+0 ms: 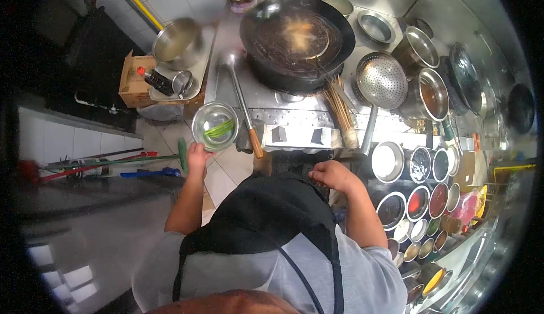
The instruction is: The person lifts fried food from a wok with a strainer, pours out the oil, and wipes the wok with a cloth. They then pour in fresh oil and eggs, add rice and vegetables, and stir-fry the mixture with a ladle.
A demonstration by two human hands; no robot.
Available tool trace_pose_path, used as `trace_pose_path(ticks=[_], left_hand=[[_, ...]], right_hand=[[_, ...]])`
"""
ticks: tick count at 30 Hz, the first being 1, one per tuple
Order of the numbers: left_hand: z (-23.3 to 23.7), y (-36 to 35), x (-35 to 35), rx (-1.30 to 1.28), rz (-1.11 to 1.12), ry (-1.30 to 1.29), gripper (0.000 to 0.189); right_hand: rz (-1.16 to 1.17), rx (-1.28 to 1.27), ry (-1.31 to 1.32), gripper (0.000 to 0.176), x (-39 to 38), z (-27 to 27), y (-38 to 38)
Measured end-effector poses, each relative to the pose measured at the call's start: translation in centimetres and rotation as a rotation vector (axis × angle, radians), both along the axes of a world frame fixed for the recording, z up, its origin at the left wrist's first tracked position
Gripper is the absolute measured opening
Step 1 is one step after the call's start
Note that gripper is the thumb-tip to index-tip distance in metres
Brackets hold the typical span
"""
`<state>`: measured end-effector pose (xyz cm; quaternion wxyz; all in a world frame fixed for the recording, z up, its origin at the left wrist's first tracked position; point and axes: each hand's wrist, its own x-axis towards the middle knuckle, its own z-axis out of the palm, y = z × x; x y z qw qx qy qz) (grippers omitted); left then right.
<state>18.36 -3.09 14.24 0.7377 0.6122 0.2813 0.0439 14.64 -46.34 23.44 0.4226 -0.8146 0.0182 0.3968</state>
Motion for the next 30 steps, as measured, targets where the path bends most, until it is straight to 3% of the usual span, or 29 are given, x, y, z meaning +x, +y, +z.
trace_pose_path(ticks=[5,6,8,10,13,15,22,28,30], left_hand=[[0.0,0.3,-1.7,-0.003,-0.113,-0.055,0.017],[0.3,0.0,-1.9,-0.002,-0.108,-0.062,0.017],[1.0,-0.5,-2.8,-0.022,-0.069,-0.026,0.017],[0.3,-0.3,-3.6,-0.011,-0.056,-0.025,0.016],[-1.0,-0.1,-4.4,0.002,-0.041,-0.016,0.015],[-1.6,-0.2,-5.0,0.006,-0.041,-0.005,0.015],[-1.9,-1.5,-6.0,-0.03,-0.005,0.009,0.011],[-2.3,-1.2,-5.9,-0.118,0.105,0.001,0.013],[-2.9,-0.5,-5.6,-0.181,0.146,0.003,0.014]], right_hand=[[-0.076,-0.071,-0.163,0.031,1.4,2.2,-1.1],[-0.358,-0.094,-0.21,0.03,1.7,1.6,-2.3],[-0.768,-0.087,-0.478,0.031,3.3,5.4,-3.1],[-0.95,-0.097,-0.684,0.029,5.4,4.5,-5.8],[-1.0,0.046,-0.647,0.029,7.5,5.7,-6.7],[-0.947,0.178,-0.509,0.042,8.9,5.2,-7.0],[-0.818,0.453,-0.156,0.046,11.8,4.4,-4.2],[-0.843,0.569,0.009,0.034,13.9,3.3,-3.6],[-0.902,0.605,0.062,0.021,14.2,3.5,-3.2]])
